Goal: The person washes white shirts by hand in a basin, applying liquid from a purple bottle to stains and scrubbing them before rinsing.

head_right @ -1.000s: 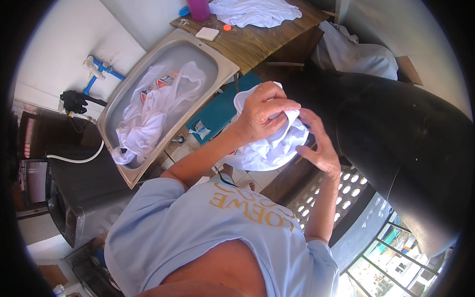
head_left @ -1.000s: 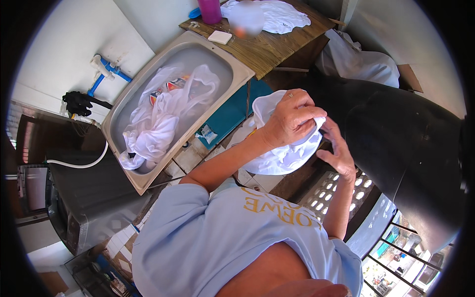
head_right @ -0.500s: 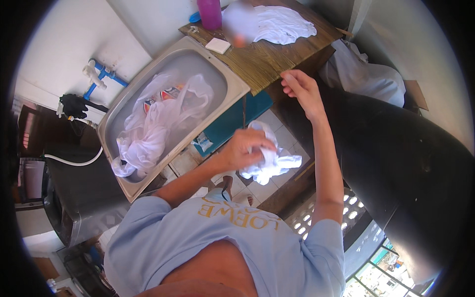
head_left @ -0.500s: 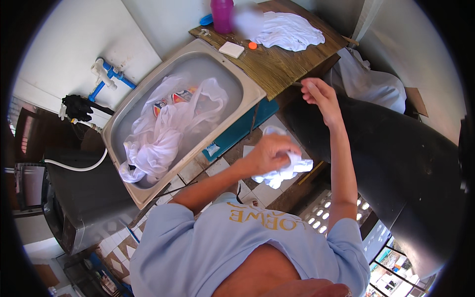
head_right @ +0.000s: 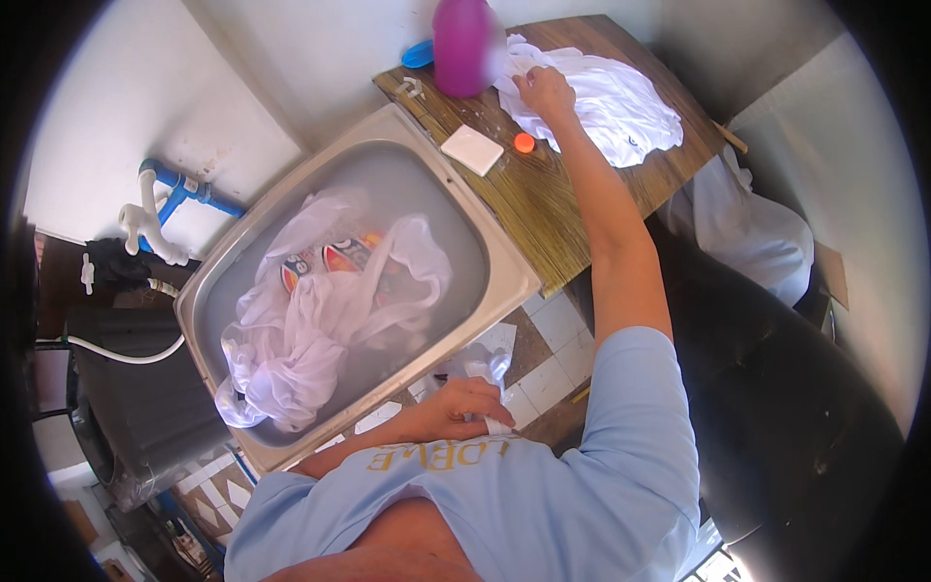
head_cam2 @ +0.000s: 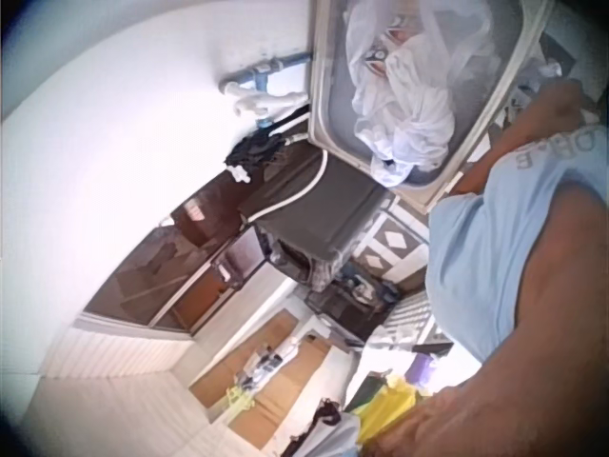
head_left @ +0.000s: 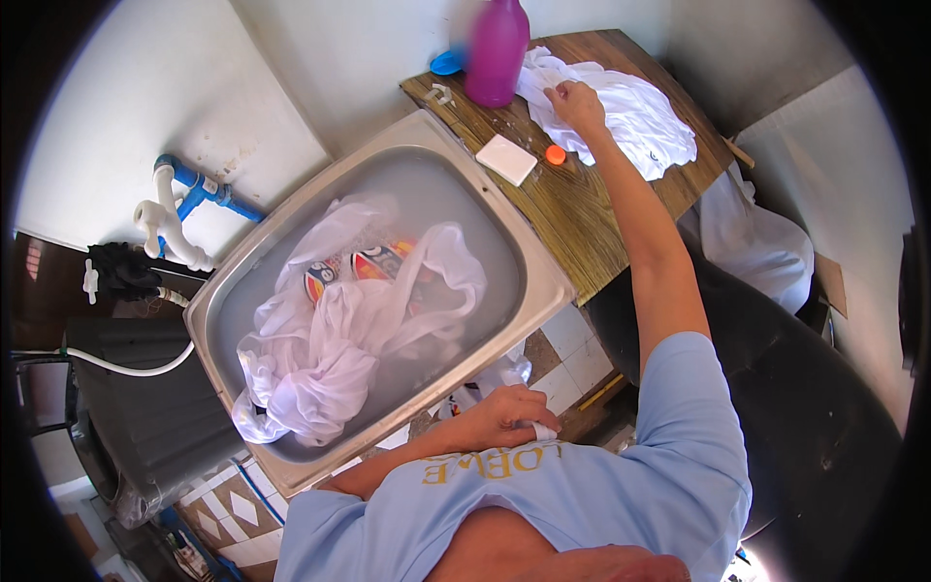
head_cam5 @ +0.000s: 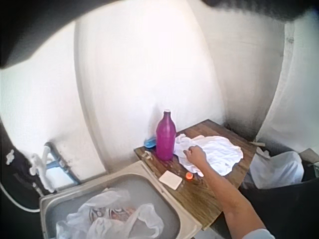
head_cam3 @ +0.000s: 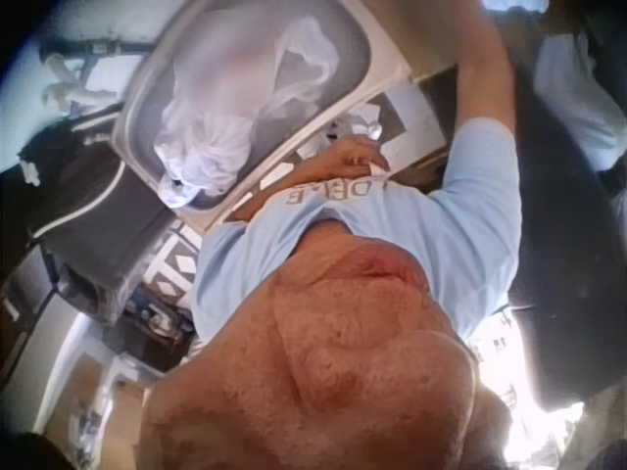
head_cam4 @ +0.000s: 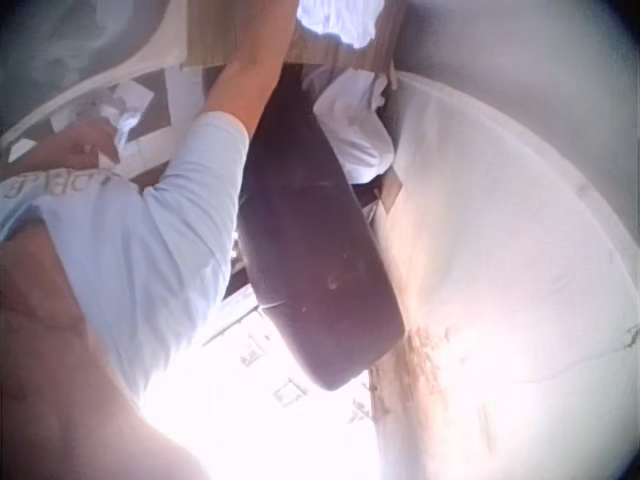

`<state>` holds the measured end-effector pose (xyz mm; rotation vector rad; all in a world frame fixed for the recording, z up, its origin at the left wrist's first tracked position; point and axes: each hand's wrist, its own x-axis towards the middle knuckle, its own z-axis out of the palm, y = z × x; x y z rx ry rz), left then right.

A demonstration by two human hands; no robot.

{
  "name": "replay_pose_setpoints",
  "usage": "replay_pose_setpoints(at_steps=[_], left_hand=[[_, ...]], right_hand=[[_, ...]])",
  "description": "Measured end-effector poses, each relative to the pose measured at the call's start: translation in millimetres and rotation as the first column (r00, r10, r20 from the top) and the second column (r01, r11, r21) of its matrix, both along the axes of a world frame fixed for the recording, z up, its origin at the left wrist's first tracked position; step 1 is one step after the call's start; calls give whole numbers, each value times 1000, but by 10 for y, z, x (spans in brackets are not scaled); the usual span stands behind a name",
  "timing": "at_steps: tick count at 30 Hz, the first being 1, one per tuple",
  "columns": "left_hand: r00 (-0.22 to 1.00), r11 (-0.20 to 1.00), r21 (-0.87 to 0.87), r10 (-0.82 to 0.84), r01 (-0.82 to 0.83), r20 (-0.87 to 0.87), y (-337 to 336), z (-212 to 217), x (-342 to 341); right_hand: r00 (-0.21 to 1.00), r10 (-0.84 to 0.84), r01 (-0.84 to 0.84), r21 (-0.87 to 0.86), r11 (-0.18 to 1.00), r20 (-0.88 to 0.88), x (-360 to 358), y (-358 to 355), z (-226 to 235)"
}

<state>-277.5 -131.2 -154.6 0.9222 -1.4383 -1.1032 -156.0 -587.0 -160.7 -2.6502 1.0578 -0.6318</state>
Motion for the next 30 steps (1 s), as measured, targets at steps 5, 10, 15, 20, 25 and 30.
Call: replay_pose_setpoints(at_steps=[5, 10, 15, 20, 25, 30], left_hand=[[997, 997, 47, 66, -64, -32, -77, 35, 200], [975, 976, 81, 208, -201, -83, -170, 101, 356], [952, 917, 261, 304, -300, 29, -279, 191, 376], [878, 839, 267, 472, -474, 75, -521, 277, 285], [823, 782, 276, 565, -558, 62, -756, 245, 144], [839, 803, 248, 536, -542, 97, -933, 285, 74]], right_hand=[[992, 90, -97, 79, 992, 91, 14, -480, -46], [884, 170, -305, 262, 916, 435, 117, -873, 1094], [759, 138, -449, 358, 819, 636, 43, -928, 2480], [617, 277, -656, 286, 699, 737, -63, -1174, 3154], [471, 333, -841, 302, 449, 817, -221, -1248, 3121], [501, 292, -817, 334, 470, 815, -793, -1170, 2778]])
